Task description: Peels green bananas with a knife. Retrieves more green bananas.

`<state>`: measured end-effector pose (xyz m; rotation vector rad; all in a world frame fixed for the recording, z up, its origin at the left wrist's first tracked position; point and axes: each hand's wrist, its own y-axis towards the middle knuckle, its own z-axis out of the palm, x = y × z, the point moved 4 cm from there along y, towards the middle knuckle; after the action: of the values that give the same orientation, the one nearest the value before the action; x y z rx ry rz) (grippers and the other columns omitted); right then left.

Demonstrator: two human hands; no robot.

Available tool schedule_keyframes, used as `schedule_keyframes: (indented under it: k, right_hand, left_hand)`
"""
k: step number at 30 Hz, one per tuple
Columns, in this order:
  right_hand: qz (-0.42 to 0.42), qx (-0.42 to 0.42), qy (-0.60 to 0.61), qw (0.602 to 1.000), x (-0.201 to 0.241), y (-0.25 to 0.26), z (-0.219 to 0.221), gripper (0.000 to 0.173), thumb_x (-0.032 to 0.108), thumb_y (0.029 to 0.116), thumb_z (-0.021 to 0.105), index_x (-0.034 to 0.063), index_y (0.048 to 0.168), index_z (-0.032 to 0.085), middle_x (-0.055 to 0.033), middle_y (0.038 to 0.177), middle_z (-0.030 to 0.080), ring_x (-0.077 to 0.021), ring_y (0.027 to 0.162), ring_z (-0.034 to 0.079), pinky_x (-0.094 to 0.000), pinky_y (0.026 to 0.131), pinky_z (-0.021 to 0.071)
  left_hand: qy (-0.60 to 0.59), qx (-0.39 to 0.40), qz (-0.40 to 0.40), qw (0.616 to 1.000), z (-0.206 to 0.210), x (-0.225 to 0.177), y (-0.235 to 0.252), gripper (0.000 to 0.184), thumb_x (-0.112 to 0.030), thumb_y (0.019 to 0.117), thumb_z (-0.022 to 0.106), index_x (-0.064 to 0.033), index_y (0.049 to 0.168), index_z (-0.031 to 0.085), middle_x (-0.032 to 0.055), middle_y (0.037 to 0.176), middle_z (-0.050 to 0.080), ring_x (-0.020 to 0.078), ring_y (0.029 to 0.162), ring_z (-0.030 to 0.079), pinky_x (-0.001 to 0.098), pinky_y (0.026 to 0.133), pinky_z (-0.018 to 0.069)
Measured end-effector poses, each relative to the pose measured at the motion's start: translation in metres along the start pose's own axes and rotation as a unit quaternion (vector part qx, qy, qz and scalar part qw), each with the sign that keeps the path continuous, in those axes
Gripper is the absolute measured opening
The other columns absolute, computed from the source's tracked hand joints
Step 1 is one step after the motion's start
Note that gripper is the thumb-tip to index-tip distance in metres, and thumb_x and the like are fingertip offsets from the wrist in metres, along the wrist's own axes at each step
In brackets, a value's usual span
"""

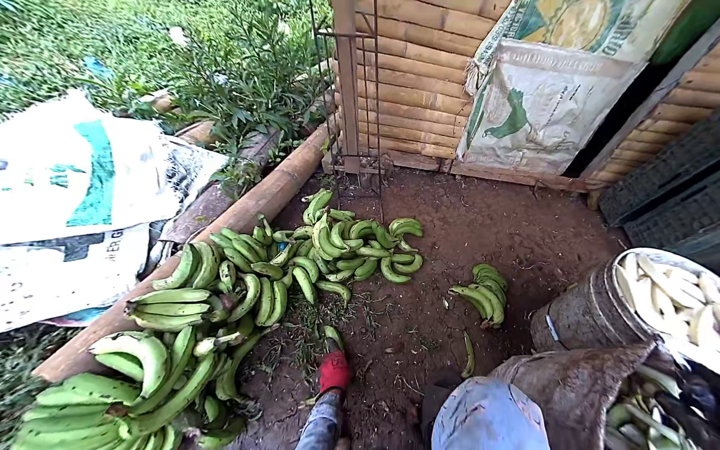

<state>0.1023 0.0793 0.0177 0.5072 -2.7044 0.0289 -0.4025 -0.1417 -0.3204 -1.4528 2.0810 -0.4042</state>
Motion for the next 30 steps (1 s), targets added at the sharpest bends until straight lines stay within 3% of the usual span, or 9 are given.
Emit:
schedule_keyframes:
  k: [3, 7, 12, 15, 18, 21, 25, 28, 30]
  right_hand:
    - [-0.079, -0.010, 0.027, 0.996, -0.012, -0.023, -0.010, 0.054, 0.035, 0.1069, 0.046, -0.0029, 0.145, 0.052, -0.0281, 0.122, 0.066, -0.0418, 0.106, 0.068, -0.0610, 0.094, 0.0516]
    - [-0.114, -0.060, 0.038, 0.991, 0.010, -0.070, -0.027, 0.046, 0.016, 0.0933, 0.060, -0.0066, 0.133, 0.060, -0.0325, 0.120, 0.065, -0.0502, 0.106, 0.066, -0.0669, 0.090, 0.0504]
    - [-0.185, -0.137, 0.081, 0.970, 0.053, -0.096, -0.010, 0.041, 0.029, 0.0906, 0.060, 0.0035, 0.123, 0.069, -0.0162, 0.105, 0.073, -0.0323, 0.087, 0.073, -0.0522, 0.071, 0.0595]
    - [-0.221, -0.122, 0.219, 0.942, 0.065, -0.096, -0.013, 0.051, 0.042, 0.1031, 0.053, 0.0128, 0.145, 0.056, -0.0027, 0.100, 0.073, -0.0123, 0.077, 0.067, -0.0361, 0.069, 0.0589]
    - [-0.259, -0.118, 0.323, 0.902, 0.061, -0.097, -0.034, 0.061, 0.039, 0.1049, 0.051, 0.0072, 0.156, 0.042, -0.0035, 0.095, 0.071, -0.0062, 0.073, 0.063, -0.0294, 0.070, 0.0576]
    - [-0.259, -0.097, 0.392, 0.877, 0.037, -0.107, -0.048, 0.053, 0.031, 0.1049, 0.052, -0.0057, 0.144, 0.050, -0.0021, 0.088, 0.066, -0.0006, 0.071, 0.059, -0.0210, 0.069, 0.0534]
    - [-0.178, -0.008, 0.515, 0.839, -0.001, -0.126, -0.041, 0.047, 0.026, 0.1049, 0.051, -0.0027, 0.142, 0.050, 0.0069, 0.079, 0.058, 0.0019, 0.063, 0.052, -0.0176, 0.060, 0.0476]
    - [-0.107, -0.008, 0.645, 0.757, -0.024, -0.132, -0.018, 0.018, 0.028, 0.1038, 0.051, 0.0165, 0.114, 0.059, 0.0151, 0.069, 0.051, 0.0047, 0.055, 0.046, -0.0138, 0.050, 0.0394]
    - [-0.025, -0.036, 0.697, 0.716, -0.034, -0.133, 0.001, 0.014, 0.025, 0.1040, 0.049, 0.0166, 0.106, 0.060, 0.0125, 0.065, 0.051, 0.0025, 0.050, 0.045, -0.0146, 0.046, 0.0391]
  left_hand:
    - [-0.233, -0.019, 0.075, 0.969, -0.013, -0.029, -0.026, 0.056, -0.018, 0.1012, 0.059, 0.0093, 0.147, 0.042, 0.0303, 0.138, 0.056, 0.0396, 0.129, 0.056, 0.0550, 0.110, 0.0434]
    - [-0.663, 0.033, 0.213, 0.717, -0.088, -0.129, -0.111, 0.036, -0.026, 0.1103, 0.026, 0.0000, 0.120, 0.048, 0.0095, 0.085, 0.062, 0.0188, 0.061, 0.063, 0.0386, 0.058, 0.0591]
    - [-0.743, 0.166, 0.424, 0.490, -0.191, -0.267, -0.269, 0.027, -0.020, 0.1067, 0.029, -0.0084, 0.119, 0.051, 0.0061, 0.087, 0.065, 0.0200, 0.070, 0.067, 0.0421, 0.073, 0.0623]
    - [-0.737, 0.205, 0.461, 0.450, -0.194, -0.320, -0.359, 0.034, -0.028, 0.1064, 0.029, -0.0114, 0.122, 0.054, 0.0039, 0.079, 0.065, 0.0167, 0.061, 0.065, 0.0363, 0.059, 0.0609]
    - [-0.714, 0.288, 0.443, 0.459, -0.160, -0.352, -0.424, 0.032, -0.032, 0.1097, 0.034, -0.0125, 0.118, 0.057, 0.0000, 0.073, 0.062, 0.0111, 0.056, 0.063, 0.0290, 0.056, 0.0599]
    - [-0.688, 0.363, 0.417, 0.470, -0.112, -0.370, -0.453, 0.031, -0.027, 0.1104, 0.030, -0.0113, 0.114, 0.057, -0.0009, 0.073, 0.062, 0.0094, 0.057, 0.063, 0.0253, 0.056, 0.0588]
    - [-0.688, 0.415, 0.409, 0.432, -0.059, -0.383, -0.464, 0.033, -0.022, 0.1080, 0.027, -0.0093, 0.106, 0.057, -0.0004, 0.068, 0.063, 0.0091, 0.052, 0.062, 0.0245, 0.052, 0.0575]
    - [-0.686, 0.421, 0.438, 0.400, -0.024, -0.385, -0.465, 0.023, -0.023, 0.0967, 0.048, -0.0122, 0.085, 0.064, 0.0010, 0.065, 0.065, 0.0121, 0.055, 0.065, 0.0283, 0.055, 0.0583]
    - [-0.653, 0.332, 0.522, 0.437, -0.010, -0.381, -0.458, 0.019, -0.018, 0.0859, 0.065, -0.0094, 0.101, 0.058, 0.0025, 0.074, 0.069, 0.0147, 0.065, 0.068, 0.0324, 0.064, 0.0603]
